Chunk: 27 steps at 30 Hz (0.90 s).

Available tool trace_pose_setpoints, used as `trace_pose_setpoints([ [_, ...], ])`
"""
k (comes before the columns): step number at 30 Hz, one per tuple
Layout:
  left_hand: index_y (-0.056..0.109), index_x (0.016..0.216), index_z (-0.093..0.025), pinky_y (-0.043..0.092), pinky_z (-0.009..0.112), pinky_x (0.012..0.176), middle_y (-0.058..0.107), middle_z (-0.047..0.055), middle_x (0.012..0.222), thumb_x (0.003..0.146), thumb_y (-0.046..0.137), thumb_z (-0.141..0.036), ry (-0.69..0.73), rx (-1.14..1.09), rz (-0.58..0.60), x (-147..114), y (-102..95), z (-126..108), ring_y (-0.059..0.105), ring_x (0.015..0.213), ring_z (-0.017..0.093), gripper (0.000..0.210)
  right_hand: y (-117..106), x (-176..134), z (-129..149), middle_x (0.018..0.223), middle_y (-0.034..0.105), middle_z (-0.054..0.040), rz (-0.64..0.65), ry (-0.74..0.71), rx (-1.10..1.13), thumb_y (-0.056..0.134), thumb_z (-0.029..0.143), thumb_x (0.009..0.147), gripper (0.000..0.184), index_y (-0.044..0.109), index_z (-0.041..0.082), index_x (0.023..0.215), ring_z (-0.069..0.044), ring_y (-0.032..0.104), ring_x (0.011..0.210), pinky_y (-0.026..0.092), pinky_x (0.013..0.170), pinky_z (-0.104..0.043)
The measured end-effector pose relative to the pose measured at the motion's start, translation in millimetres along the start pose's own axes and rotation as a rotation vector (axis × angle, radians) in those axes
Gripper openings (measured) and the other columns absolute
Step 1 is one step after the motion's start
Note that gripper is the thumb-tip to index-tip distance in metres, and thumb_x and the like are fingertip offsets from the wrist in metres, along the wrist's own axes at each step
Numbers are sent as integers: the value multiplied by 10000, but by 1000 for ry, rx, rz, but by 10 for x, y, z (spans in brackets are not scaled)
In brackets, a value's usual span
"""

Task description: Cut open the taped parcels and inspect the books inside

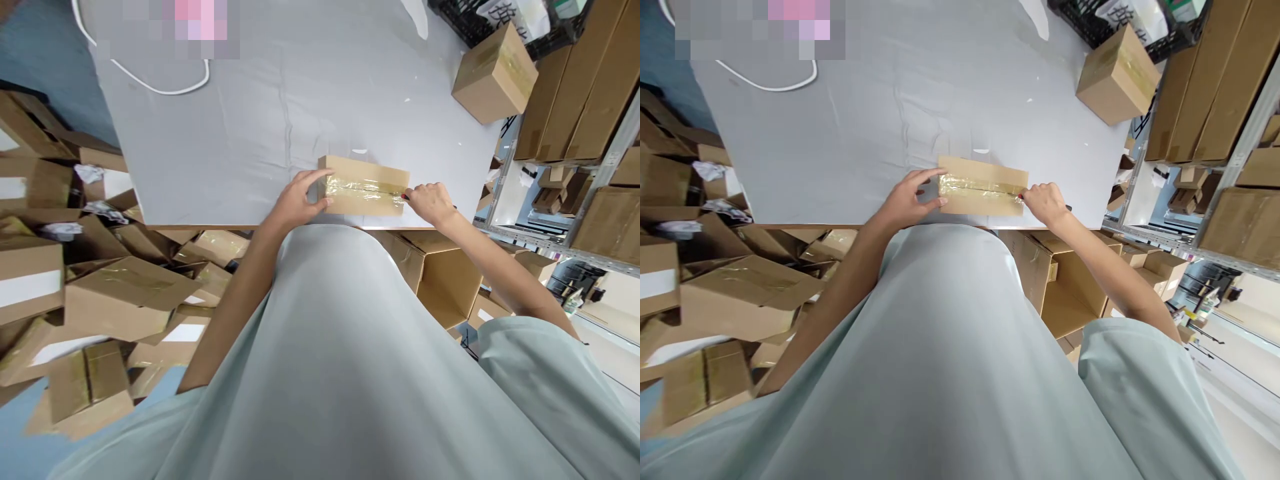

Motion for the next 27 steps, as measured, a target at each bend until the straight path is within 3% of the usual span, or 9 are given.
trace_pose_setpoints([
  [3, 623, 1567, -336, 554, 518, 1166, 591, 90, 1578, 868, 769, -451, -65, -6, -8, -2, 30, 6, 613, 1385, 369, 723, 192, -73, -307, 1218, 809, -249, -11, 75, -31, 392, 352, 1185, 447, 761, 150, 1336, -336, 752, 1077, 395, 847, -396],
  [7, 615, 1560, -332, 577, 535, 1141, 569, 96, 1625, 840, 781, -429, -132, -40, -23, 16, 79, 2, 630, 1393, 371, 745, 416, -65, -507, 1232, 813, -202, -64, 61, 38, 403, 407, 1189, 445, 753, 189, 1358, -316, 759, 1036, 387, 807, -378],
  [11, 643, 1498, -343, 615, 521, 1103, 566, 78, 1659, 807, 813, -445, -189, -68, -53, 17, 59, -19, 659, 1370, 359, 719, 735, 13, -852, 1275, 796, -215, -78, 84, 138, 436, 344, 1176, 403, 776, 177, 1314, -311, 744, 1082, 406, 845, -387],
  [13, 656, 1468, -341, 629, 522, 1086, 574, 77, 1657, 784, 833, -438, -218, -80, -90, -8, -1, -7, 680, 1345, 353, 713, 989, 53, -1102, 1288, 794, -219, -94, 133, 253, 491, 318, 1154, 353, 783, 176, 1293, -323, 742, 1102, 428, 863, -394],
  [16, 662, 1443, -320, 630, 536, 1092, 622, 103, 1606, 737, 858, -392, -282, -89, -173, -80, -159, 71, 698, 1323, 349, 736, 1383, 200, -1285, 1173, 832, -156, -230, 188, 647, 536, 403, 1143, 318, 767, 209, 1247, -280, 762, 1000, 481, 840, -360],
  [18, 665, 1433, -306, 629, 533, 1096, 658, 114, 1554, 716, 840, -352, -319, -77, -237, -138, -293, 142, 710, 1296, 332, 740, 1586, 396, -1145, 1048, 833, -117, -296, 182, 1036, 539, 513, 1129, 377, 745, 197, 1126, -221, 755, 844, 515, 778, -316],
  [20, 682, 1401, -293, 634, 514, 1085, 689, 111, 1496, 698, 804, -303, -349, -38, -300, -189, -428, 212, 726, 1241, 304, 713, 1673, 631, -812, 964, 805, -88, -321, 160, 1400, 604, 664, 1052, 479, 701, 201, 976, -182, 715, 714, 522, 691, -292],
  [24, 699, 1336, -247, 637, 482, 1063, 742, 99, 1334, 652, 753, -206, -425, 46, -419, -236, -627, 337, 742, 1106, 251, 687, 1505, 948, 7, 804, 717, -8, -248, 52, 1855, 806, 779, 822, 580, 676, 224, 932, -171, 675, 683, 514, 611, -271],
  [27, 684, 1322, -209, 619, 487, 1091, 751, 96, 1251, 628, 722, -157, -466, 42, -485, -213, -653, 410, 735, 1057, 226, 697, 1290, 943, 340, 698, 621, 35, -174, -13, 1998, 855, 771, 757, 592, 654, 234, 902, -155, 631, 650, 495, 583, -257],
])
Point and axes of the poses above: each hand's wrist, its own x-axis towards the middle knuckle, its own y-axis out of the palm, z = x × y, the point moved 4 cm from there along x, towards the middle knuckle
